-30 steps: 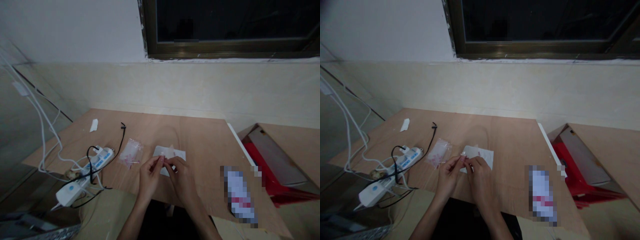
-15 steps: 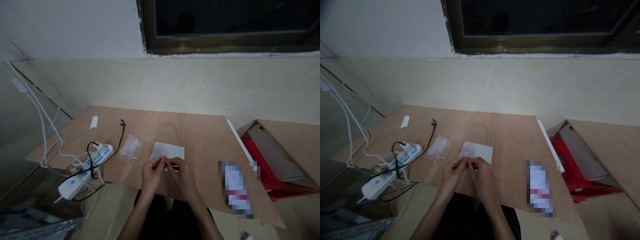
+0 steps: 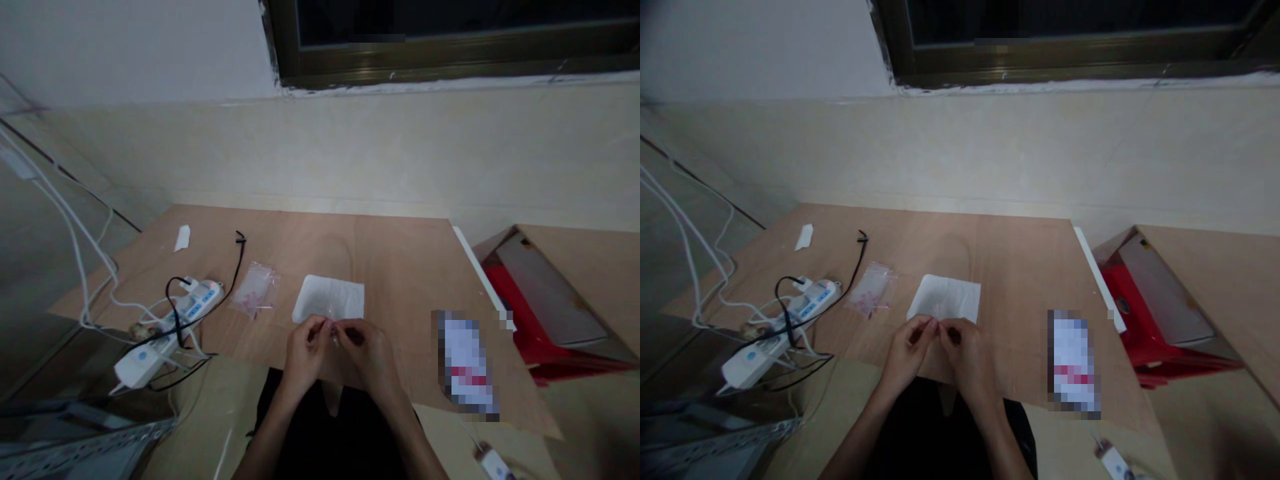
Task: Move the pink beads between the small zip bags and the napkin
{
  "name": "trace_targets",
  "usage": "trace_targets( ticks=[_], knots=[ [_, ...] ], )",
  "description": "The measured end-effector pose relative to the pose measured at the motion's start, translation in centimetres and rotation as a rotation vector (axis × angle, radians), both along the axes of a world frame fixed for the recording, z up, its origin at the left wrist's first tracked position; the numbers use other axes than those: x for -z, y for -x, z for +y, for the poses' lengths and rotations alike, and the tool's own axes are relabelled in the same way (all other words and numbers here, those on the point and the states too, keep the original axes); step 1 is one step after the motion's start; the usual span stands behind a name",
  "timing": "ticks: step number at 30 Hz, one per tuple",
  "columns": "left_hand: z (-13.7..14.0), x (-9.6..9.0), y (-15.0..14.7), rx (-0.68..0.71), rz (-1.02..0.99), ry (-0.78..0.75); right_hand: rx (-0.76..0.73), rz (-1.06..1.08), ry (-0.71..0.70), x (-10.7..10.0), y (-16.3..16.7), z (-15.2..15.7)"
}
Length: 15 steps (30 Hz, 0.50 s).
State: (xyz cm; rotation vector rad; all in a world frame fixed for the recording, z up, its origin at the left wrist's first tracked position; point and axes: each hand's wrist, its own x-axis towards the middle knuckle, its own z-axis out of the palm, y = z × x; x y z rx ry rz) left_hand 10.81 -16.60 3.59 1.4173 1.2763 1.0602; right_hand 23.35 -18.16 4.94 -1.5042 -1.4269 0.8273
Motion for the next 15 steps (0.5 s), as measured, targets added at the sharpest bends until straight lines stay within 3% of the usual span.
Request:
trace_targets(
  ticks=[5,9,15],
  knots=[
    [0.1,-1.4,1.0,0.084,0.263,-0.034,-0.03,-0.01,-0.025,0.2,0.4,0.4],
    [0.8,-2.1,1.5,0.118,0.515,-0.018,0.066,-0.118,-0.066,-0.1,0.1,1.2],
    [1.4,-4.0,1.8,0.123,0.515,0.05,0.142,-0.201,-0.052,-1.0,-1.5,2.4]
  ],
)
